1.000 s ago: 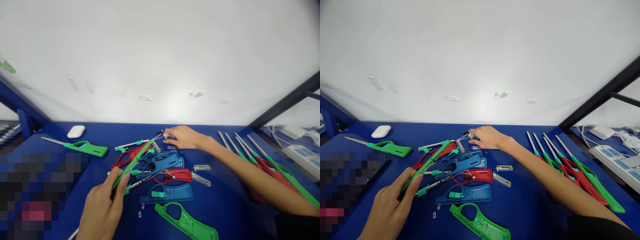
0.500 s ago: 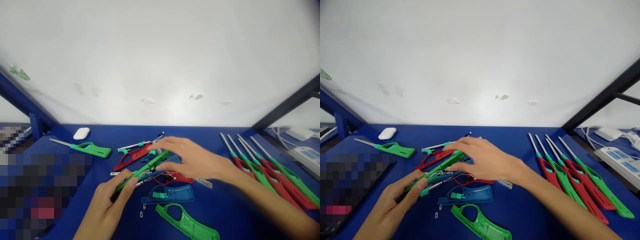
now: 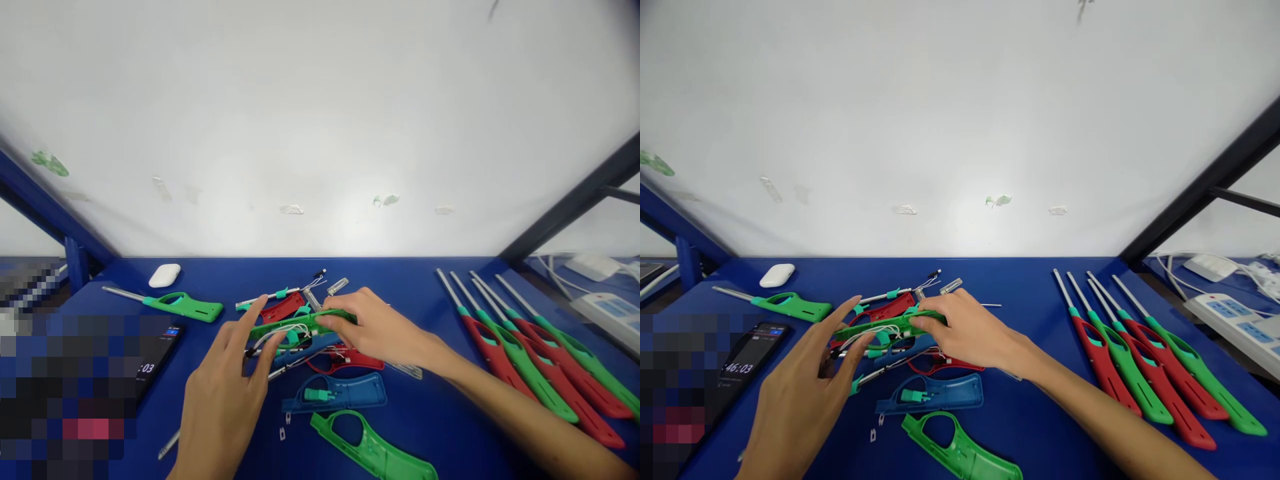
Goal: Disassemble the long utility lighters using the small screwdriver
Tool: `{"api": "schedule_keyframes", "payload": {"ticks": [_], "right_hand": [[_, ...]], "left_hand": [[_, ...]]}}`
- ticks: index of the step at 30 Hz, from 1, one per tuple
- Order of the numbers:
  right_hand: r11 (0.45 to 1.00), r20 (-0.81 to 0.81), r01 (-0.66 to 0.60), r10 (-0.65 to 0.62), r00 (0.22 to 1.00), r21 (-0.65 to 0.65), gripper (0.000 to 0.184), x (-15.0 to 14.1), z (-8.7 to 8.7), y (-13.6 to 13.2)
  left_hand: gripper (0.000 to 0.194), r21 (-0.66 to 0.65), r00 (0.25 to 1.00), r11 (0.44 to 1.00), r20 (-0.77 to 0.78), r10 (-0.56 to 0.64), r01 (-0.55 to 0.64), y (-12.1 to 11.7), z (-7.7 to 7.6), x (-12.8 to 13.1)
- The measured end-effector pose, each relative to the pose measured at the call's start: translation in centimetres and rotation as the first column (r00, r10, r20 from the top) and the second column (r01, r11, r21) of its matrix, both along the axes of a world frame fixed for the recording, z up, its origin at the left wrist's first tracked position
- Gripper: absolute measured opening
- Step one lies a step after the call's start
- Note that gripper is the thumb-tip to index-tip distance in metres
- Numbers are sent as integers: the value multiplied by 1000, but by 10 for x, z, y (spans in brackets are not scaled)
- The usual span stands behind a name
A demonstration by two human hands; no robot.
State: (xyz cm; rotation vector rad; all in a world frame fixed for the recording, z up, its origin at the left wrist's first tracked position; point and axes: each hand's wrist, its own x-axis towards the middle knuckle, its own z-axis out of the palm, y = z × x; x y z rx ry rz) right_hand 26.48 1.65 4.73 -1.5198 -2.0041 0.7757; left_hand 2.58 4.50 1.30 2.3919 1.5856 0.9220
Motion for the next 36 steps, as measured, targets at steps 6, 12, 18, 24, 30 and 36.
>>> {"api": "schedule_keyframes", "payload": {"ticks": [6, 12, 18, 24, 30, 36], "right_hand": [[998, -42, 53, -54, 998, -12, 36, -1, 3, 0], [995, -27, 91, -90, 996, 29, 36, 3, 0, 4], [993, 3, 111, -111, 994, 38, 38, 5, -5, 9], [984, 84, 152, -160, 984, 95, 37, 9, -12, 11], [971, 208, 172, -206, 956, 166, 26, 5, -22, 10], [938, 294, 273, -329, 897, 216, 29, 12, -24, 12]], "left_hand": [[26, 227, 996, 971, -48, -73, 82, 11, -7, -1], [17, 365, 953, 889, 21, -304, 275, 24, -6, 3], [14, 320, 935, 885, -14, -353, 339, 32, -8, 0], [26, 265, 953, 922, -183, -241, 284, 43, -20, -2], [19, 233, 938, 912, -152, -310, 339, 41, -20, 3], [16, 341, 924, 861, -75, -374, 376, 41, -15, -3]]}}
